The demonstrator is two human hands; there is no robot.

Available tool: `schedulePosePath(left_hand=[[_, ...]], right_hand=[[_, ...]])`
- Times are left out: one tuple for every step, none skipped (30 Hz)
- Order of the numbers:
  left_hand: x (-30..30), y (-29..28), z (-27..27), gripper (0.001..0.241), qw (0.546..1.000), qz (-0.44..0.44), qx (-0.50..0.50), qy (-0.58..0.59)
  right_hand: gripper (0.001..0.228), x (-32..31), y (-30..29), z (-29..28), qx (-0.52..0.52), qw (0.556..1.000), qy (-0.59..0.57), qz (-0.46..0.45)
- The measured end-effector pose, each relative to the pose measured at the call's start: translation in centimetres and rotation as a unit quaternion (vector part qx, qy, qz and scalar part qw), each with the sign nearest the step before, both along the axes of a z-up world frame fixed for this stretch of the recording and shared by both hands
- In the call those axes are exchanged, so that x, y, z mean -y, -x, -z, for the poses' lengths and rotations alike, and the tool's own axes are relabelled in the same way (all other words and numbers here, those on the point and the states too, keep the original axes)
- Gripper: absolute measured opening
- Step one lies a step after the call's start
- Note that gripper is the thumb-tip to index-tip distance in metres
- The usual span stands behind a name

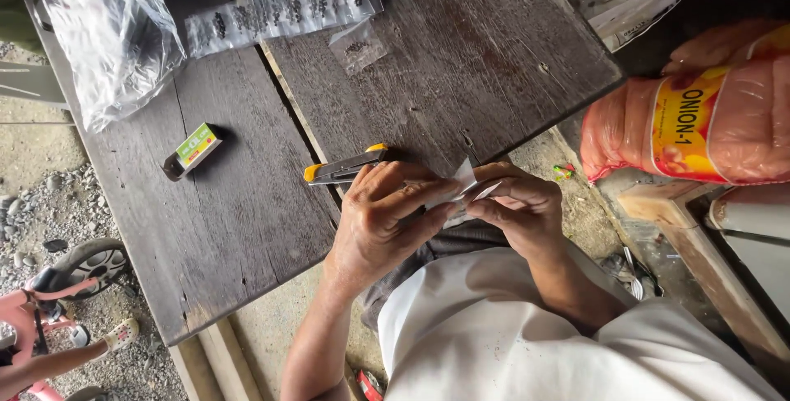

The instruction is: Stapling small plastic packets onto a long strip for display or packaging

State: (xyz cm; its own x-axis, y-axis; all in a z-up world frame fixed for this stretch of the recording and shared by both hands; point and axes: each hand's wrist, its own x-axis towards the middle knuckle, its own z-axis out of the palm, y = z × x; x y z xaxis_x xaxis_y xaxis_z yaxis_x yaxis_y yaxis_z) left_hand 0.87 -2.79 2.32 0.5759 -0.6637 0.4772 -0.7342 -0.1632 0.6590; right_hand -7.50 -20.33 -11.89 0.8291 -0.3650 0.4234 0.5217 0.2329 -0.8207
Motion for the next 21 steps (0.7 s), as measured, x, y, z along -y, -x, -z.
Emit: schedulePosePath(left_hand=[[0.0, 0.1, 0.0, 0.015, 1.0, -0.012, 0.015, -0.006], [0.1, 0.2, 0.1, 0.012, 0.999, -0.024, 0.029, -0.011], [-0.2, -0.2, 0.2, 0.012, 0.999, -0.023, 0.03, -0.012], [-0.5, -0.5, 0.2, 0.012, 0.997, -0.042, 0.066, -0.017], [-0.8, -0.8, 0.3, 0.013, 0.993, -0.061, 0.101, -0.022], [-1.6, -0.9, -0.2, 0.013, 0.993, -0.059, 0.101, -0.022], [-2.2, -1.0, -0.8, 0.013, 0.994, -0.068, 0.081, -0.021], [-2.9, -1.2, -1.4, 0.013, 0.995, -0.076, 0.06, -0.02], [-3.1, -1.0, -2.0, 0.013, 0.995, -0.075, 0.06, -0.021], [-3.2, -0.7, -2.6, 0.01, 1.0, -0.006, -0.017, 0.018], [-3.4, -0.4, -3.3, 0.01, 0.992, 0.061, -0.094, 0.057], [-3.3, -0.3, -2.9, 0.01, 0.992, 0.061, -0.095, 0.056], [-3.2, -0.2, -2.5, 0.009, 0.996, 0.069, -0.05, 0.021], [-3.1, -0.1, -2.1, 0.009, 0.997, 0.078, -0.005, -0.014], [-2.6, 0.2, -1.7, 0.009, 0.997, 0.079, -0.005, -0.014], [-2.0, 0.5, -1.3, 0.01, 0.997, 0.068, -0.006, -0.022], [-1.5, 0.8, -0.8, 0.011, 0.998, 0.057, -0.008, -0.029], [-1.4, 0.7, 0.2, 0.011, 0.998, 0.057, -0.008, -0.029], [-1.3, 0.6, 1.2, 0.015, 0.999, 0.04, -0.026, -0.02], [-1.2, 0.5, 2.2, 0.021, 0.999, 0.022, -0.044, -0.011], [-0.9, 0.5, 2.0, 0.021, 0.999, 0.023, -0.045, -0.012]], right_hand=[[0.012, 0.0, 0.1, 0.1, -0.003, 1.0, -0.001, -0.002], [0.012, 0.0, 0.1, 0.1, -0.006, 1.0, -0.003, -0.003], [0.012, -0.1, 0.0, -0.9, -0.006, 1.0, -0.003, -0.002], [0.011, -0.1, -0.2, -2.0, -0.01, 1.0, 0.001, -0.01], [0.009, -0.1, -0.2, -3.1, -0.015, 1.0, 0.005, -0.017], [0.009, -0.1, -0.2, -3.4, -0.015, 1.0, 0.004, -0.016], [0.009, -0.1, -0.2, -3.8, -0.029, 0.999, 0.002, -0.02], [0.01, -0.1, -0.2, -4.2, -0.043, 0.999, 0.0, -0.024], [0.01, -0.1, -0.1, -3.6, -0.044, 0.999, -0.001, -0.023], [0.011, -0.1, 0.0, -2.9, -0.065, 0.998, 0.005, -0.011], [0.013, -0.1, 0.1, -2.3, -0.085, 0.996, 0.011, -0.002], [0.013, -0.3, 0.1, -2.5, -0.086, 0.996, 0.01, -0.002], [0.014, -0.5, 0.2, -2.8, -0.1, 0.994, 0.038, 0.011], [0.015, -0.6, 0.2, -3.0, -0.115, 0.991, 0.065, 0.024], [0.015, -0.5, 0.3, -3.5, -0.115, 0.991, 0.066, 0.025], [0.019, -0.4, 0.3, -4.1, -0.121, 0.99, 0.077, 0.008], [0.024, -0.3, 0.4, -4.6, -0.127, 0.988, 0.088, -0.01], [0.024, -0.3, 0.4, -5.1, -0.128, 0.988, 0.088, -0.01], [0.022, -0.3, 0.4, -5.6, -0.122, 0.988, 0.087, -0.022], [0.02, -0.2, 0.4, -6.1, -0.117, 0.989, 0.085, -0.033], [0.02, -0.1, 0.4, -5.4, -0.119, 0.989, 0.085, -0.033]])
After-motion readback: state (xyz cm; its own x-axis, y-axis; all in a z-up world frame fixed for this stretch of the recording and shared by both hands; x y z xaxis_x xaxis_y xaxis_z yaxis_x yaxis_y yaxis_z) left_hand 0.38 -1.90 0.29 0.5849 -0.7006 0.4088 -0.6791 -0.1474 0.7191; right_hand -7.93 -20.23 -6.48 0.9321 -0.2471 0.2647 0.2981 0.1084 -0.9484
